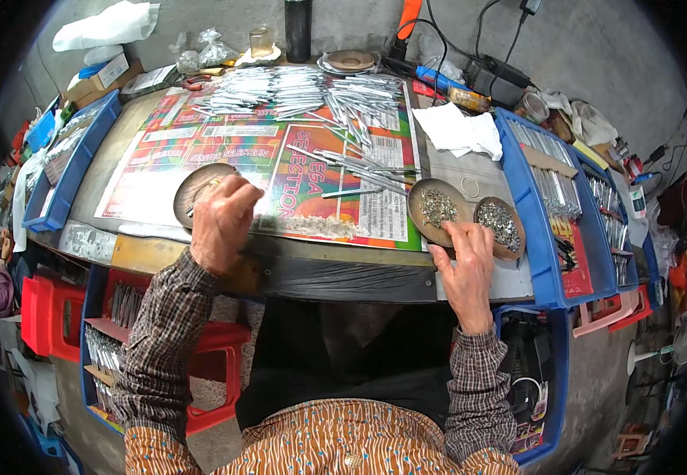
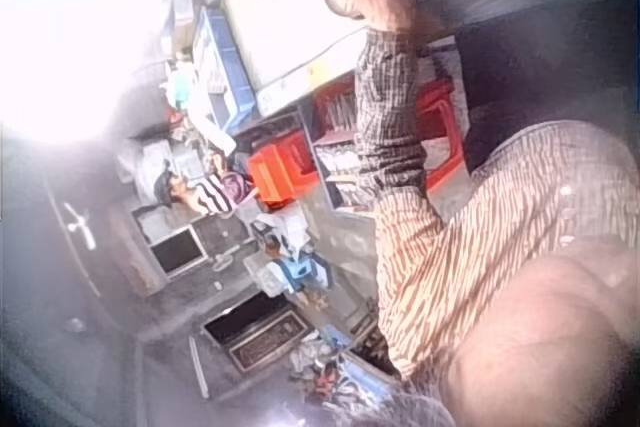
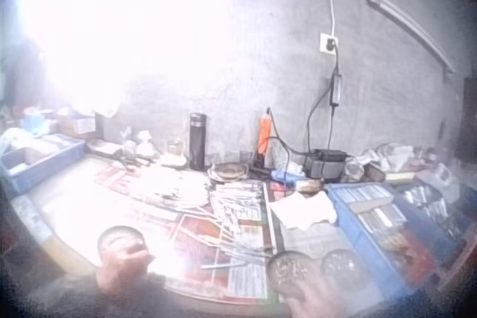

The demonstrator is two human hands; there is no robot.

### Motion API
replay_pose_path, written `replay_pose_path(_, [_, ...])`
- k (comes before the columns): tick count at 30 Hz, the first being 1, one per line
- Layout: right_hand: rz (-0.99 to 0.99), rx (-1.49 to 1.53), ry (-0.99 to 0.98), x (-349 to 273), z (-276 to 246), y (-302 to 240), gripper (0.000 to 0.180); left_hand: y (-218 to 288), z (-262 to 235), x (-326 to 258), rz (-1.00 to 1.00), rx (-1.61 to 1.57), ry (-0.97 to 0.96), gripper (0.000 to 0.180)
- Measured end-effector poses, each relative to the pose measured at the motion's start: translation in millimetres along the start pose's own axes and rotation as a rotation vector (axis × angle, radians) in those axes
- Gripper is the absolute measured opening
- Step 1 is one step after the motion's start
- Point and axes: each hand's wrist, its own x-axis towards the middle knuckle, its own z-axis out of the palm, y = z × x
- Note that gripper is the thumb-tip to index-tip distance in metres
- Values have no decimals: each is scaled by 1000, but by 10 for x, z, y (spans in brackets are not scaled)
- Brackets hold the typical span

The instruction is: The person assembles small metal pins into plastic housings by hand at a workbench.

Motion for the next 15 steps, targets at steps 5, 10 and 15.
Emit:
replay_pose_path(5, [-5, -43, -25, 37, 43, 26, 38, 245, -7, 12, 139, -48, -43, 11])
replay_pose_path(10, [-15, -44, -25, 25, 62, 33, 38, 362, 72, 7, 144, -96, -87, 11])
replay_pose_path(15, [-13, -26, -1, 14, 48, 34, 36, 447, 141, 44, 194, -134, -103, 9])
